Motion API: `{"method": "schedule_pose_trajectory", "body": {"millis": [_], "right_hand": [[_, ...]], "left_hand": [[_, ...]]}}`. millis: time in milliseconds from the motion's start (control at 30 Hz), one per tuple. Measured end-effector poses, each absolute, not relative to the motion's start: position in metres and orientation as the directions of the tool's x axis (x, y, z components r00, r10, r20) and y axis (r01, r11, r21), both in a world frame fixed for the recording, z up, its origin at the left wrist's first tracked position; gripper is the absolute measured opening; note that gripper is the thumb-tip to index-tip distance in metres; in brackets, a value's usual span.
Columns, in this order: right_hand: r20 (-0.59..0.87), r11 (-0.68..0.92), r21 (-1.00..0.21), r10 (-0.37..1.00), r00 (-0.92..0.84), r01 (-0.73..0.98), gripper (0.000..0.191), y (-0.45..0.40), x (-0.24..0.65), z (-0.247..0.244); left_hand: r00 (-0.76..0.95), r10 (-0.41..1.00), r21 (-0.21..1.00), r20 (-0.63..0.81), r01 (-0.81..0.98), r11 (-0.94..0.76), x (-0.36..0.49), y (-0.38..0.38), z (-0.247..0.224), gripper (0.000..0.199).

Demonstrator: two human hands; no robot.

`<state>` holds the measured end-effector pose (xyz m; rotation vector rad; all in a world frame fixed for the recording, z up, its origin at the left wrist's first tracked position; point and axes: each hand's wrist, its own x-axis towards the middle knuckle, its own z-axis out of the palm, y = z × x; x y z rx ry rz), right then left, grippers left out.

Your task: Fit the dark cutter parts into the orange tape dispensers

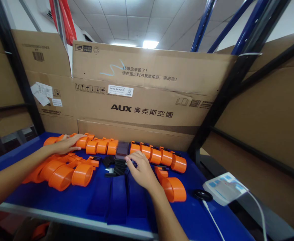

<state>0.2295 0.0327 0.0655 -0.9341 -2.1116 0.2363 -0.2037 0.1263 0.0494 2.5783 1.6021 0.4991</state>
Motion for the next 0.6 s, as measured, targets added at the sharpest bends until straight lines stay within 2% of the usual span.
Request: {"method": "schedule_pose_trajectory", "body": {"millis": [133, 300, 600], "right_hand": [[0.599, 0.716, -0.443, 0.684, -0.415, 0.539, 0.029, 0.033, 0.23, 0.066], [0.605, 0.718, -0.443, 0.682, -0.412, 0.537, 0.029, 0.033, 0.231, 0.066], [0.59, 0.709, -0.446, 0.692, -0.416, 0.547, 0.028, 0.034, 0.23, 0.065]], "left_hand": [[0.467, 0.836, 0.175, 0.289, 0.833, -0.525, -0.204, 0.123, 0.055, 0.071], [0.472, 0.845, 0.148, 0.251, 0.844, -0.515, -0.212, 0.122, 0.062, 0.069], [0.514, 0.833, 0.184, 0.207, 0.815, -0.549, -0.215, 0.12, 0.056, 0.071]]}}
